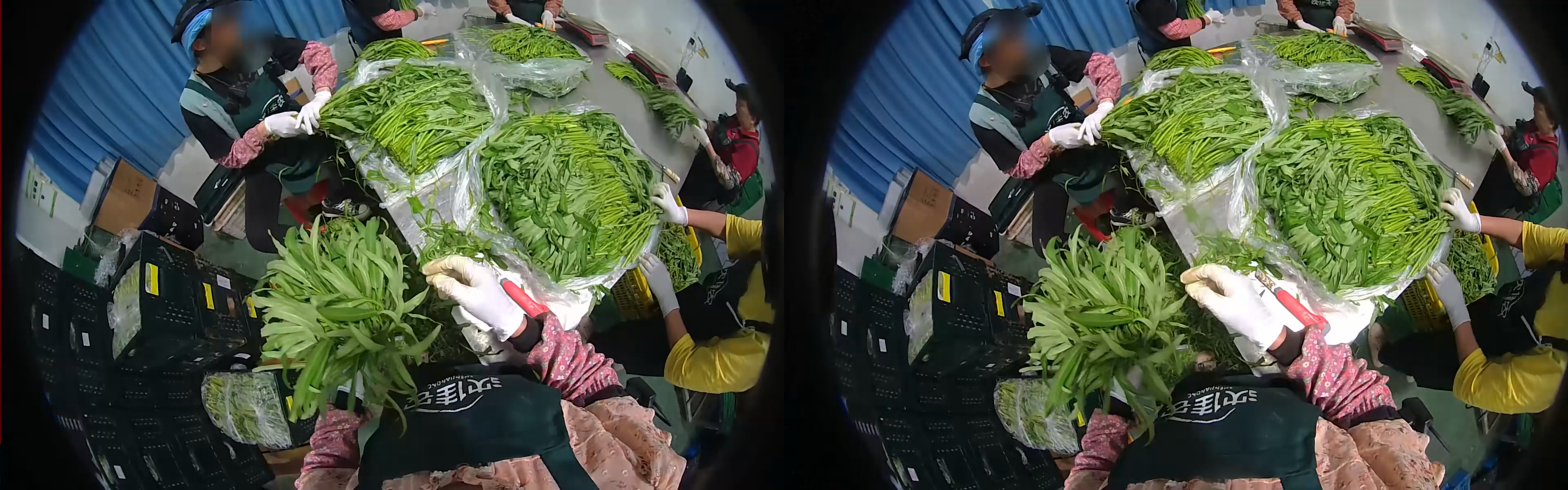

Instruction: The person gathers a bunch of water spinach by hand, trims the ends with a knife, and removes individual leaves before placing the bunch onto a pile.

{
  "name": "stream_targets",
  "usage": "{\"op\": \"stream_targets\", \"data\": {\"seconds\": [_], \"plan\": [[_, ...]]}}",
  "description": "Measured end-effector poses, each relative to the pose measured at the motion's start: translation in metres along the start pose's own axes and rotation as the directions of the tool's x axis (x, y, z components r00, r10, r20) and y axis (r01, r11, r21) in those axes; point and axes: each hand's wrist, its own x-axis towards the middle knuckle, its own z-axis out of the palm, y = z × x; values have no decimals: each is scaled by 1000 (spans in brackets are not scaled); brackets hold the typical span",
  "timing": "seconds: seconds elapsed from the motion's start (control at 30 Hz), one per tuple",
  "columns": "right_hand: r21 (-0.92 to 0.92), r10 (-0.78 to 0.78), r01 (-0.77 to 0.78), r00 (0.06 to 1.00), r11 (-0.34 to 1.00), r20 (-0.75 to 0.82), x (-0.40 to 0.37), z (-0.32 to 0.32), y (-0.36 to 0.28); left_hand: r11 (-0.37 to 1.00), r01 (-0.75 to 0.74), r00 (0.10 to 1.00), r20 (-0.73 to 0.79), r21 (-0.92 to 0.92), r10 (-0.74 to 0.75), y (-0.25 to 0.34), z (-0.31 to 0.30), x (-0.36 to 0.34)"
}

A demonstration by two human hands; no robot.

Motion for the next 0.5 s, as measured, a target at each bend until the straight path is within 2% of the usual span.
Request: {"op": "stream_targets", "data": {"seconds": [0.03, 0.1, 0.2, 0.3, 0.4, 0.43, 0.5], "plan": [[-62, 71, -67, 996, 996, 57, 1, -2, -8, 1000, -7, 1000, -3, 8, 7, -1, -1, 2], [121, 196, -208, 976, 971, 99, 5, -2, -5, 1000, -11, 1000, -12, 27, 11, -5, -2, 3], [341, 345, -400, 914, 851, 213, 15, -3, 14, 998, -16, 1000, -25, 58, 17, -13, -7, 5], [268, 355, -401, 912, 876, 204, 16, 1, 19, 996, -16, 999, -38, 91, 20, -21, -13, 4], [316, 335, -382, 922, 868, 195, 15, 2, 25, 992, -14, 999, -40, 121, 19, -29, -19, 4], [261, 244, -283, 954, 923, 174, 16, 1, 23, 991, -13, 999, -41, 133, 19, -32, -20, 5], [268, 291, -316, 948, 910, 127, 14, 0, 18, 989, -19, 999, -39, 150, 25, -37, -22, 7]]}}
